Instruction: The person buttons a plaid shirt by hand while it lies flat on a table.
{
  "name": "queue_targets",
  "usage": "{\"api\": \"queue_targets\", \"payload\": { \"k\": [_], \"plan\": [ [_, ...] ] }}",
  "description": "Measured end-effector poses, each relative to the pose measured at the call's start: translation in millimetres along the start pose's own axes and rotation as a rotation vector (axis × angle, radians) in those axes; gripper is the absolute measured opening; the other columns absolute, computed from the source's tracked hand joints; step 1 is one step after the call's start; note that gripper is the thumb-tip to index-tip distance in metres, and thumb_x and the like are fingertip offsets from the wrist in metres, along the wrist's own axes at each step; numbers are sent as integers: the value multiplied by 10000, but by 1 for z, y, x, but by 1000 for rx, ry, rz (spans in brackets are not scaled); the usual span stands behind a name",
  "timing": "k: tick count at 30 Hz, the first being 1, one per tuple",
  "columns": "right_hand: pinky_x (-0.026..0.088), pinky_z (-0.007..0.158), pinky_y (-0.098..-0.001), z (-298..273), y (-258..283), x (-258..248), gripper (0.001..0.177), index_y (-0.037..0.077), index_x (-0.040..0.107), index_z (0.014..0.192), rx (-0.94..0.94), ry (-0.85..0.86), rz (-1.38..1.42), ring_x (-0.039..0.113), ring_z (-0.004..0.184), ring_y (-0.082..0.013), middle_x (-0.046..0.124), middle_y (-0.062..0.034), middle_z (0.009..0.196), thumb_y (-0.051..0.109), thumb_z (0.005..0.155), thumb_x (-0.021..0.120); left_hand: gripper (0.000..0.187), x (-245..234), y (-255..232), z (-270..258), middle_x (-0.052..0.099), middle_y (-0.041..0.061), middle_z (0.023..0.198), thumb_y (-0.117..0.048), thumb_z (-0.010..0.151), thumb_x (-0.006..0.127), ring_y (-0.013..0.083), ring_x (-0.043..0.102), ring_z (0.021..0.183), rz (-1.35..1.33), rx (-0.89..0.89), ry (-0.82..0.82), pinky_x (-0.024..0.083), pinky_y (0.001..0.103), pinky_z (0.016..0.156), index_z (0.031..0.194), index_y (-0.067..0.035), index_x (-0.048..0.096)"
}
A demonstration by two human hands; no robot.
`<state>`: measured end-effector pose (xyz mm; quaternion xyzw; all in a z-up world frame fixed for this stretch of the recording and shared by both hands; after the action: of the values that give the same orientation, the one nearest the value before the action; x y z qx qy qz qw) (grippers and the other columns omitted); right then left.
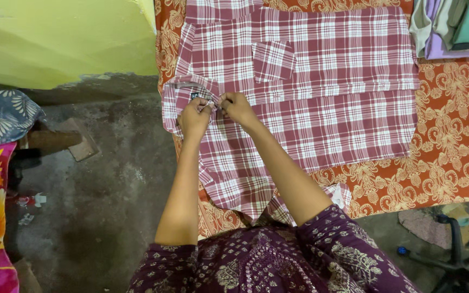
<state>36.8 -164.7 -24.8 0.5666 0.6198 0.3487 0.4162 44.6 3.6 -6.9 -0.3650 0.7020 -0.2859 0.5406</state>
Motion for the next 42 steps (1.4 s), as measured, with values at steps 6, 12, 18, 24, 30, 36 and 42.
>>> {"api": "queue_targets", "payload": {
  "k": [6, 12, 18, 24, 30, 36, 42],
  "plan": [
    [562, 657, -265, -6, -2, 1, 139, 10, 692, 948, 23, -9, 10, 646, 677, -105, 681, -45, 768, 78, 1001, 582, 204, 2, 0, 1, 784, 13, 858, -352, 877, 754, 213, 723, 813, -6, -41, 61, 385, 432, 1000, 967, -169, 762],
    [539, 628, -269, -7, -4, 6, 120, -12, 698, 968, -55, -62, -2, 638, 668, -109, 686, -46, 768, 54, 987, 600, 199, 2, 1, 2, 776, 18, 878, -340, 835, 796, 225, 702, 852, 5, -1, 53, 328, 483, 1023, 926, -164, 783],
    [553, 648, -273, -14, -2, 6, 148, -20, 708, 1018, -57, -79, 57, 662, 683, -118, 697, -61, 784, 64, 1001, 587, 200, 3, 7, 7, 779, 3, 854, -344, 810, 825, 180, 721, 789, -32, -2, 60, 487, 354, 837, 905, -171, 792],
    [618, 666, -270, -15, 6, -3, 198, -28, 726, 1063, 2, 45, 148, 703, 696, -128, 728, -75, 827, 46, 995, 556, 204, 0, 0, 3, 772, 28, 833, -268, 757, 880, 181, 713, 727, -9, -70, 12, 514, 338, 716, 884, -137, 787],
    [618, 620, -262, -14, 7, -1, 135, -60, 719, 1001, -53, 42, 72, 712, 663, -130, 733, -100, 788, -3, 966, 602, 166, 0, 1, 4, 786, 31, 794, -161, 744, 877, 126, 727, 689, -133, -114, -1, 537, 282, 657, 852, -82, 779],
    [593, 599, -250, -14, 4, 6, 77, -46, 696, 957, -145, -28, 13, 706, 651, -123, 728, -98, 775, -38, 917, 630, 119, 5, 10, 5, 794, 25, 805, -137, 778, 842, 122, 729, 687, -146, -87, -14, 534, 273, 642, 880, -101, 792],
    [567, 609, -242, -22, 14, 11, 69, -19, 706, 944, -145, -109, -113, 676, 661, -99, 720, -68, 792, -25, 904, 650, 162, 1, 10, 3, 789, 34, 823, -178, 782, 815, 127, 737, 717, -197, -80, 28, 558, 264, 655, 917, -91, 788]
  ]
}}
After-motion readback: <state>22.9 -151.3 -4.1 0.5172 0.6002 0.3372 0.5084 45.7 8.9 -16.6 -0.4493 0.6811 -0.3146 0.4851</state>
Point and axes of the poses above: each hand's wrist, its own z-axis towards the middle knuckle, its own x-axis out of the palm, y = z × x, the point moved 4 cm from there along z, towards the middle knuckle
